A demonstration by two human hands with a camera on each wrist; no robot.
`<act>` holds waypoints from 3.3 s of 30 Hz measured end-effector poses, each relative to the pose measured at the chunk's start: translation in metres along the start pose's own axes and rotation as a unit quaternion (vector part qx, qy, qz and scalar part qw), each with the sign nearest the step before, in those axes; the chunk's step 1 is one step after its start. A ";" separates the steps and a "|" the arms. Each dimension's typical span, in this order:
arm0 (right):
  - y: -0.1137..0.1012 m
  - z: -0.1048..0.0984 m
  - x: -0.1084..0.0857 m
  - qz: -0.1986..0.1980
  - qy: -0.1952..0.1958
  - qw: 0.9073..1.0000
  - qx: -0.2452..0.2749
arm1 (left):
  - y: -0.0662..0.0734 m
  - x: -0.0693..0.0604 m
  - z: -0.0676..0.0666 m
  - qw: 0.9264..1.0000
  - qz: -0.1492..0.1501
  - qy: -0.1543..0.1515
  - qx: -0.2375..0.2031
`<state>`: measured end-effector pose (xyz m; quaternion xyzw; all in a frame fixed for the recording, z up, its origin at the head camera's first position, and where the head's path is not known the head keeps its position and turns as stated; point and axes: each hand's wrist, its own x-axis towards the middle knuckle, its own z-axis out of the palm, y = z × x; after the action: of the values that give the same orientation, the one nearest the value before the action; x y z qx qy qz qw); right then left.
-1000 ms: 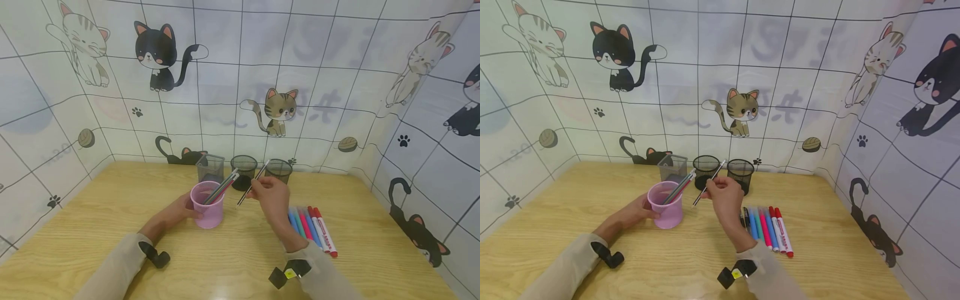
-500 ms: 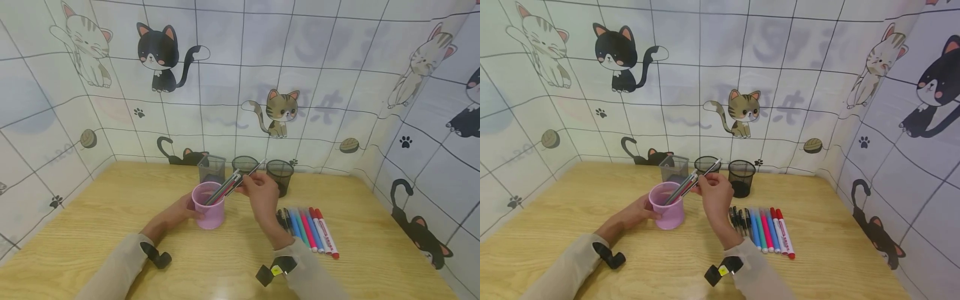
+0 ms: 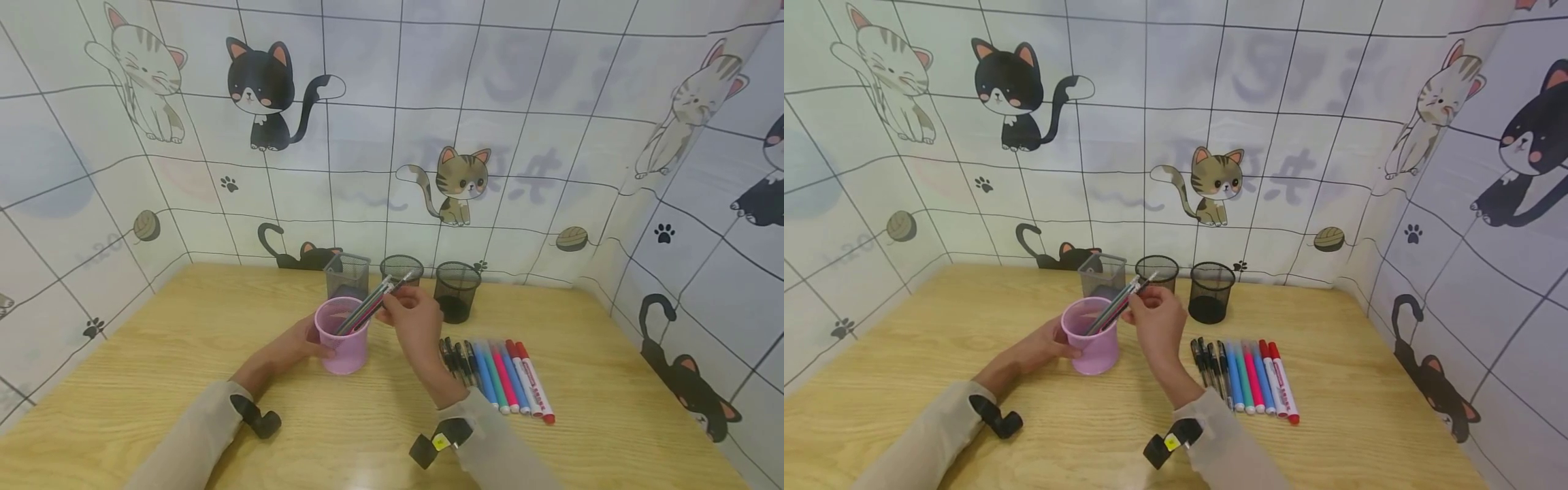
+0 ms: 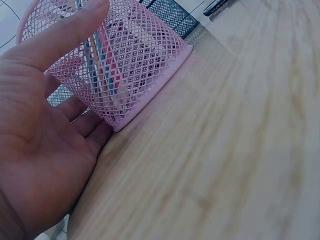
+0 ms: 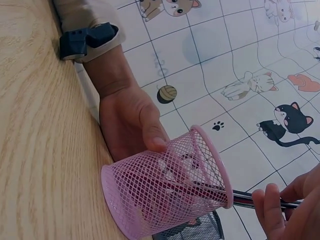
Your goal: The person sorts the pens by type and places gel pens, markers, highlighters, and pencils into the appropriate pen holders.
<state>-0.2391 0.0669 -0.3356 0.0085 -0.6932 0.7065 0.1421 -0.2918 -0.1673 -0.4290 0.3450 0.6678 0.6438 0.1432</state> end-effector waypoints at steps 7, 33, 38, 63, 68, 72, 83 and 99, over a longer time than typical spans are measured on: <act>0.005 0.004 -0.004 -0.001 -0.018 1.000 0.000 | 0.000 -0.001 0.000 1.000 -0.004 0.004 0.003; 0.012 0.005 -0.008 -0.002 -0.042 0.998 -0.036 | 0.001 -0.001 0.000 1.000 -0.020 0.011 0.012; 0.012 0.005 -0.008 0.003 -0.044 0.998 -0.033 | 0.001 -0.001 -0.001 1.000 -0.018 0.009 0.015; -0.001 -0.045 -0.013 -0.005 -0.033 0.999 -0.032 | -0.001 -0.001 -0.002 1.000 0.004 -0.005 0.007; 0.002 -0.068 -0.014 -0.019 -0.022 0.998 -0.054 | -0.001 -0.002 -0.001 1.000 0.005 -0.003 0.003; 0.011 -0.087 -0.011 -0.011 -0.008 0.997 -0.071 | -0.001 -0.002 -0.001 1.000 0.005 0.000 0.006; 0.019 -0.117 -0.022 0.006 -0.012 0.986 -0.164 | -0.003 -0.002 -0.002 1.000 0.006 -0.006 0.002; 0.039 -0.129 -0.031 0.017 -0.030 0.975 -0.219 | -0.002 0.001 -0.002 1.000 0.006 -0.006 0.008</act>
<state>-0.1941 0.1882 -0.3854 -0.0135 -0.8353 0.5390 0.1078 -0.2937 -0.1680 -0.4303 0.3537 0.6698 0.6376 0.1404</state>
